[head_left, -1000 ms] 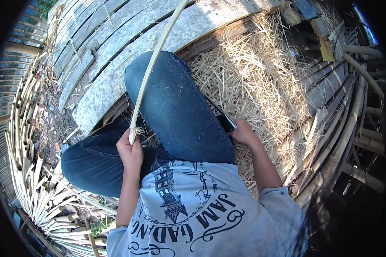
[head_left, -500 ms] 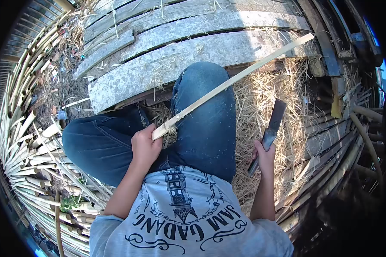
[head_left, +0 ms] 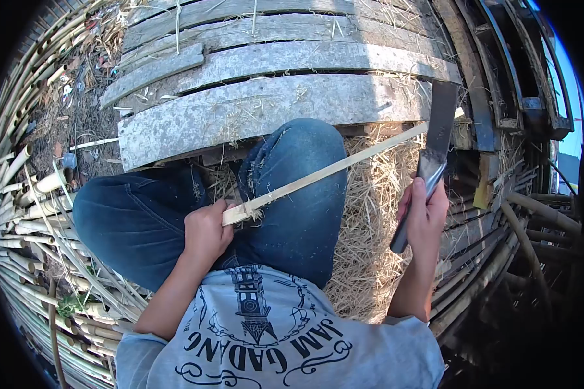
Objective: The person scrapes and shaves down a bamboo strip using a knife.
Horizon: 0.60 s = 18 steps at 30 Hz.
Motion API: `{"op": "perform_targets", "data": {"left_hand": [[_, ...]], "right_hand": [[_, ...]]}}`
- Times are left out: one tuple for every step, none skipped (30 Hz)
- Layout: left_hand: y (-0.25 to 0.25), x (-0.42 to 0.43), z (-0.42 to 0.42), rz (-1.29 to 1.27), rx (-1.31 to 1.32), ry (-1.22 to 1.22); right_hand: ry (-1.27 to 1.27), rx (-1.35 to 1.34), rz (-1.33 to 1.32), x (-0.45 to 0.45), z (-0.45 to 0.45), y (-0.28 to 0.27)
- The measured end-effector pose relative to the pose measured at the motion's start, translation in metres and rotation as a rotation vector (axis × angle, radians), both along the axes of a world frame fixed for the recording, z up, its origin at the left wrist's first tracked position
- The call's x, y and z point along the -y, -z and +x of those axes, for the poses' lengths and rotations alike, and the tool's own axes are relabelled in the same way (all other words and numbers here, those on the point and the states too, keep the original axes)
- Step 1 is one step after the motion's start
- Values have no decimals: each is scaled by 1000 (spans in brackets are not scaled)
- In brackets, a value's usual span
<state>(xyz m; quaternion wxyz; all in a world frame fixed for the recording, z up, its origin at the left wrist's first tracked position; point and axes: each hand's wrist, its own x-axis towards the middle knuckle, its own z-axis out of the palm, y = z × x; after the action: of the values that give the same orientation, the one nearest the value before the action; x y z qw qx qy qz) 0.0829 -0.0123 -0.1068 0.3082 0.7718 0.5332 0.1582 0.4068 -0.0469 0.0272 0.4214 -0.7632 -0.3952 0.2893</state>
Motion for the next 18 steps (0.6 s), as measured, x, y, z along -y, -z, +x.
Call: {"op": "perform_targets", "data": {"left_hand": [[0, -1, 0, 2, -4, 18], [1, -1, -1, 1, -1, 13], [1, -1, -1, -5, -2, 25], [2, -1, -1, -12, 0, 41], [4, -1, -1, -16, 7, 47], [5, -1, 0, -16, 7, 57], [6, 0, 1, -16, 9, 65], [6, 1, 2, -22, 21, 64], [5, 1, 2, -18, 25, 57], [4, 0, 3, -7, 26, 49], [3, 0, 3, 5, 44, 38], [3, -2, 3, 14, 41, 31], [3, -2, 3, -7, 54, 33], [3, 0, 2, -36, 66, 37], [4, 1, 2, -55, 67, 30], [5, 4, 1, -65, 67, 30], [5, 4, 1, -53, 64, 28], [5, 2, 1, -31, 61, 24]], "right_hand": [[-9, 61, -3, 0, -11, 1], [-14, 64, -4, 5, -6, -1], [-42, -6, -31, 13, 8, -2], [-66, -74, -59, 19, 20, -4], [-53, -13, -103, 19, 28, -6], [-19, -10, -99, 15, 32, -7], [36, -69, -62, 13, 30, -6], [87, -127, -25, 10, 23, -5], [22, -150, -62, 11, 17, 1], [9, -121, -153, 10, 5, 2], [-99, -120, -189, 15, 6, 0], [-210, -120, -223, 17, 9, -1], [-189, -99, -219, 14, 13, -8], [-165, -81, -224, 13, 15, -14], [-87, -136, -111, 10, 18, -12], [68, -165, -29, 6, 13, -8], [28, -134, -87, 7, 10, -4], [-15, -102, -137, 6, 6, 3]]}}
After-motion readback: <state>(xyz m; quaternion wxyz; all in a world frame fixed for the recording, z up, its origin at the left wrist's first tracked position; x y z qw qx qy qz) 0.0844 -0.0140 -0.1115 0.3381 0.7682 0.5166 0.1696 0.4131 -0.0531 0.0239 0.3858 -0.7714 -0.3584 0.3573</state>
